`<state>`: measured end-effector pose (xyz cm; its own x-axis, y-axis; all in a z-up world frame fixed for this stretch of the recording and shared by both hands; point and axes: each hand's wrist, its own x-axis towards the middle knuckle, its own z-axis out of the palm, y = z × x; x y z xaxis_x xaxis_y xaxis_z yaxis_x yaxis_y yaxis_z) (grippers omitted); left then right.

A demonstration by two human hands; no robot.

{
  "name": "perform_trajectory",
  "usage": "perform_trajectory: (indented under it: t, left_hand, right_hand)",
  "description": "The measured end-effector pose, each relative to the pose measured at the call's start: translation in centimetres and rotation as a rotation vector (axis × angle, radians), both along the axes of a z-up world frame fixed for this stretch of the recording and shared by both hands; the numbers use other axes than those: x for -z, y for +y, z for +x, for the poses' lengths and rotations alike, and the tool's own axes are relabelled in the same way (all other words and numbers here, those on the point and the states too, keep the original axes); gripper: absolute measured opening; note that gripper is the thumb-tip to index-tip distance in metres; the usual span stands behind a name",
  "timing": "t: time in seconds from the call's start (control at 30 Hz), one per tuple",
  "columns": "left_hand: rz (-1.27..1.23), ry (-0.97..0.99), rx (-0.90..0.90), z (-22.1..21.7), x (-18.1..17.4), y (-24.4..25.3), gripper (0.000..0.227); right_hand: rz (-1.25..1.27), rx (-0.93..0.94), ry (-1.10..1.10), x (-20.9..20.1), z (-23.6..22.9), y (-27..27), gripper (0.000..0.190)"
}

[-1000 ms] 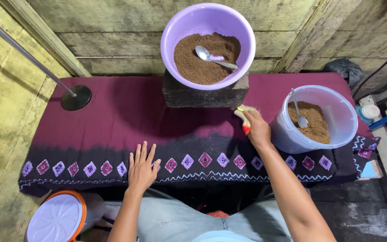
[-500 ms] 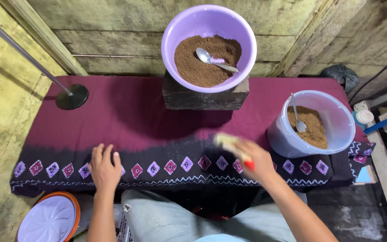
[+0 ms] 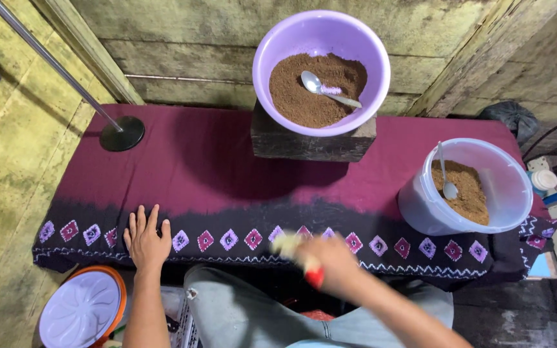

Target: Moving a stone block and brushing a substance onto a patterned fabric

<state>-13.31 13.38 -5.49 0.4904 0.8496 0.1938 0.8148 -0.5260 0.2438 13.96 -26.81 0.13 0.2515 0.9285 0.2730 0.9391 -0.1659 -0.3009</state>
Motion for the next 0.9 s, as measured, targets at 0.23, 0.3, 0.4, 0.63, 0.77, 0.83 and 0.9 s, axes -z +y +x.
perform_trajectory:
  t: [0.23, 0.3, 0.4, 0.63, 0.77, 0.83, 0.9]
  left_hand:
    - [0.076, -0.030, -0.016, -0.2, 0.5, -0.4, 0.054]
    - [0.069, -0.009, -0.015, -0.2, 0.6, 0.0, 0.056]
    - [0.059, 0.010, -0.029, -0.2, 0.6, -0.4, 0.056]
    - [0.034, -0.053, 0.006, 0.2, -1.2, -1.0, 0.057]
    - [0.017, -0.053, -0.005, 0.2, -1.4, -1.0, 0.057]
    - [0.018, -0.044, -0.007, 0.1, -1.3, -1.2, 0.057]
    - [0.052, -0.052, 0.007, 0.2, -0.9, -0.7, 0.057]
  right_hand:
    - [0.101, 0.471, -0.250, 0.1, 12.0, 4.6, 0.039]
    - [0.217, 0.267, -0.226, 3.7, 5.1, 5.9, 0.032]
    - [0.283, -0.102, -0.126, 2.5, -5.2, 4.6, 0.020]
    - [0.326, 0.113, 0.026, -5.0, 4.2, 4.5, 0.020]
    - [-0.025, 0.396, -0.176, -1.5, 6.2, 3.4, 0.064]
    - [-0.169, 0.183, -0.293, -2.4, 2.1, 3.7, 0.022]
    - [-0.112, -0.054, -0.290, -0.9, -3.5, 1.7, 0.026]
